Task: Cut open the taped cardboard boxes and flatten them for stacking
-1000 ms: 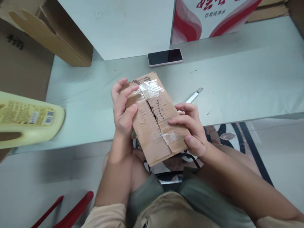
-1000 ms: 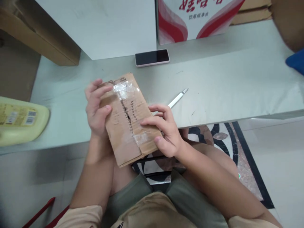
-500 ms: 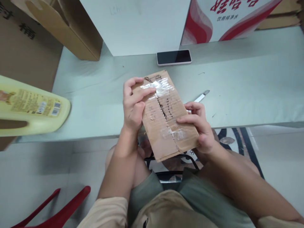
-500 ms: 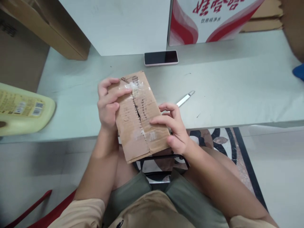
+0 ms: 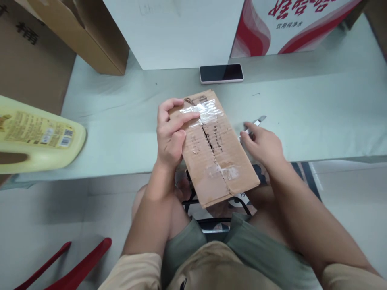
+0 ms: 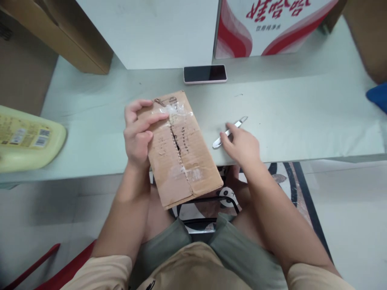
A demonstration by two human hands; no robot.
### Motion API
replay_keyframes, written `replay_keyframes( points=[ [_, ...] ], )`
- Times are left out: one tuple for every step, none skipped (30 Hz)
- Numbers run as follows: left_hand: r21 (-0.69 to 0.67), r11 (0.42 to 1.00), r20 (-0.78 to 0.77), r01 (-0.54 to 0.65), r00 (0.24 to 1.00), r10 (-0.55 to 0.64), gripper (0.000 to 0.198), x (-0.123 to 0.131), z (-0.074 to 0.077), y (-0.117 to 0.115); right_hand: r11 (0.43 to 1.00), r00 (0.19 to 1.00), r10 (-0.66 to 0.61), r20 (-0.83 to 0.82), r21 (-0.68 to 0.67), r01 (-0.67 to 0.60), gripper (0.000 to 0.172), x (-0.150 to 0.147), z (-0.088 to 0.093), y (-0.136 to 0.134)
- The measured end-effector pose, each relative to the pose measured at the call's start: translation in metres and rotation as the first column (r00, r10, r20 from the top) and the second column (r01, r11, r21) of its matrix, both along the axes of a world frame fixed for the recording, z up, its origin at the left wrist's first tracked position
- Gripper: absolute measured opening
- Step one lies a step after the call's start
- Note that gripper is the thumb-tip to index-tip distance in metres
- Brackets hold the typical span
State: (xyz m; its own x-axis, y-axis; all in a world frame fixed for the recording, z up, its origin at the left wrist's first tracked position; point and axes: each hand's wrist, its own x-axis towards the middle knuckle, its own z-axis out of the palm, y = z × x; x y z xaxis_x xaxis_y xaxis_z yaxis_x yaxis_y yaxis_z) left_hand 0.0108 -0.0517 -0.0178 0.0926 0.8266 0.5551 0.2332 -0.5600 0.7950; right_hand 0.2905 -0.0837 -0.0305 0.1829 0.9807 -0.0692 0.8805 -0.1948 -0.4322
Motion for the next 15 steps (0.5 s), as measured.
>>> replay_keyframes(
  points=[
    [0.005, 1.0, -0.009, 0.008, 1.0, -0.008, 0.046, 0.0, 0.0, 0.0, 0.999, 0.999, -0.004, 0.032, -0.044, 0.006, 0.045, 0.0, 0.0, 0.001],
    [0.014, 1.0, -0.019, 0.02, 1.0, -0.02, 0.046, 0.0, 0.0, 0.0, 0.998, 0.999, -0.011, 0.046, -0.062, 0.014, 0.04, -0.001, 0.0, 0.001],
    [0.023, 0.999, -0.029, 0.031, 0.999, -0.031, 0.046, -0.001, -0.001, -0.001, 0.998, 0.999, -0.024, 0.038, -0.061, 0.027, 0.035, -0.001, 0.0, 0.001],
    [0.032, 0.999, -0.038, 0.038, 0.999, -0.036, 0.046, -0.001, -0.001, -0.001, 0.998, 0.999, -0.044, 0.003, -0.042, 0.044, 0.029, -0.001, 0.0, 0.001],
    [0.038, 0.998, -0.047, 0.04, 0.998, -0.038, 0.046, -0.001, -0.001, -0.001, 0.998, 0.996, -0.065, -0.067, 0.003, 0.066, 0.024, -0.001, 0.001, 0.001],
    [0.042, 0.998, -0.056, 0.037, 0.998, -0.035, 0.047, -0.001, -0.001, -0.001, 0.993, 0.981, -0.079, -0.175, 0.074, 0.093, 0.02, 0.0, 0.002, 0.001],
    [0.042, 0.999, -0.063, 0.033, 0.998, -0.03, 0.048, -0.001, -0.001, -0.001, 0.979, 0.946, -0.07, -0.318, 0.161, 0.127, 0.02, 0.0, 0.004, 0.002],
    [0.036, 0.999, -0.068, 0.027, 0.997, -0.025, 0.05, -0.001, -0.001, -0.001, 0.951, 0.878, -0.028, -0.478, 0.259, 0.171, 0.021, 0.0, 0.007, 0.004],
    [0.023, 1.0, -0.067, 0.02, 0.998, -0.018, 0.052, -0.001, -0.002, -0.001, 0.909, 0.782, 0.051, -0.621, 0.354, 0.221, 0.023, -0.001, 0.012, 0.005],
    [0.007, 1.0, -0.061, 0.012, 0.998, -0.012, 0.054, 0.0, -0.002, -0.002, 0.865, 0.675, 0.154, -0.722, 0.429, 0.261, 0.024, -0.003, 0.018, 0.005],
    [-0.008, 1.0, -0.053, 0.006, 0.999, -0.006, 0.055, 0.0, -0.002, -0.002, 0.824, 0.574, 0.258, -0.778, 0.487, 0.289, 0.027, -0.005, 0.027, 0.005],
    [-0.019, 1.0, -0.044, 0.003, 0.999, -0.004, 0.056, 0.0, -0.002, -0.002, 0.794, 0.492, 0.345, -0.799, 0.529, 0.301, 0.03, -0.008, 0.037, 0.003],
    [-0.022, 1.0, -0.041, 0.008, 0.999, -0.009, 0.056, 0.001, -0.003, -0.002, 0.78, 0.436, 0.409, -0.802, 0.555, 0.289, 0.033, -0.012, 0.047, 0.001],
    [-0.015, 1.0, -0.047, 0.022, 0.999, -0.023, 0.055, 0.002, -0.003, -0.002, 0.785, 0.401, 0.447, -0.799, 0.566, 0.252, 0.035, -0.015, 0.057, -0.003],
    [0.002, 0.999, -0.061, 0.043, 0.997, -0.042, 0.054, 0.003, -0.004, -0.003, 0.805, 0.381, 0.463, -0.8, 0.56, 0.197, 0.037, -0.018, 0.066, -0.007]
  ],
)
